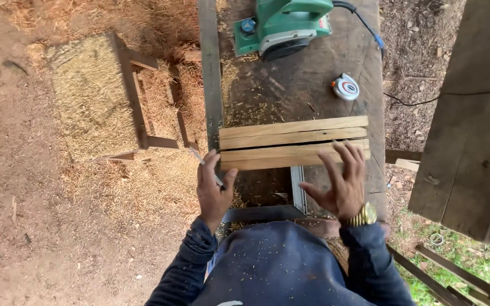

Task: Measuring and marking pieces of wood with a square and pencil for furniture construction.

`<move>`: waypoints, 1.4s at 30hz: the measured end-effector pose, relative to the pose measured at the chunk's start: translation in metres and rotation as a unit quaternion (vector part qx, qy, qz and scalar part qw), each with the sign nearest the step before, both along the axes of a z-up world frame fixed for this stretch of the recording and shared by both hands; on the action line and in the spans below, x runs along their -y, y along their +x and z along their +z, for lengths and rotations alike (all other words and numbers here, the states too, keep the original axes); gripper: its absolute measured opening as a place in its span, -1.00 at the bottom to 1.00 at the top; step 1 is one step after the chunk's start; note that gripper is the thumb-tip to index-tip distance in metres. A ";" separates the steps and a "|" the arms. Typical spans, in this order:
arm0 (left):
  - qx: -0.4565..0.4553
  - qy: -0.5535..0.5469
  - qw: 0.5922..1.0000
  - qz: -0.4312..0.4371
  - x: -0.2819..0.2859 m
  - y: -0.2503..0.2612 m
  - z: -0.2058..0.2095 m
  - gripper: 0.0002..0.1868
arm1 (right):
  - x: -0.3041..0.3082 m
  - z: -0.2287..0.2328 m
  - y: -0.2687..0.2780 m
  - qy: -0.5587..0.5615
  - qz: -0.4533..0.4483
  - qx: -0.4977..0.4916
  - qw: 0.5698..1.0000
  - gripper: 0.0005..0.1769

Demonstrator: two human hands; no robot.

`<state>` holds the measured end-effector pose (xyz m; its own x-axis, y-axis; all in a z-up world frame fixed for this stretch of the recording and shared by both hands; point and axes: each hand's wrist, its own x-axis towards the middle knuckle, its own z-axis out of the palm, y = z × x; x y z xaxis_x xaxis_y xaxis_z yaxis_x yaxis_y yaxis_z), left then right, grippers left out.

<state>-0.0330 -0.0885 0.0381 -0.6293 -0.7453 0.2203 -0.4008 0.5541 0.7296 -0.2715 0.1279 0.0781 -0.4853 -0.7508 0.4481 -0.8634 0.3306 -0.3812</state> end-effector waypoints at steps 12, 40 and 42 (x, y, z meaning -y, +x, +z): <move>0.195 -0.182 0.935 -0.232 0.037 -0.054 0.031 0.29 | 0.081 0.007 -0.024 0.293 0.172 0.026 0.940 0.49; 0.169 -0.309 0.879 -0.322 0.042 -0.088 -0.001 0.33 | -0.218 0.043 -0.039 0.020 -0.002 0.165 0.986 -0.88; 0.133 -0.354 0.872 -0.310 0.029 -0.069 -0.007 0.31 | -0.251 0.043 -0.042 -0.039 -0.095 0.243 0.965 -0.79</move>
<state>-0.1016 -0.1180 0.0308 -0.9623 0.0207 0.2711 0.0337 0.9985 0.0434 -0.3132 0.3792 0.1213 -0.7778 -0.6009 0.1842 -0.5030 0.4196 -0.7556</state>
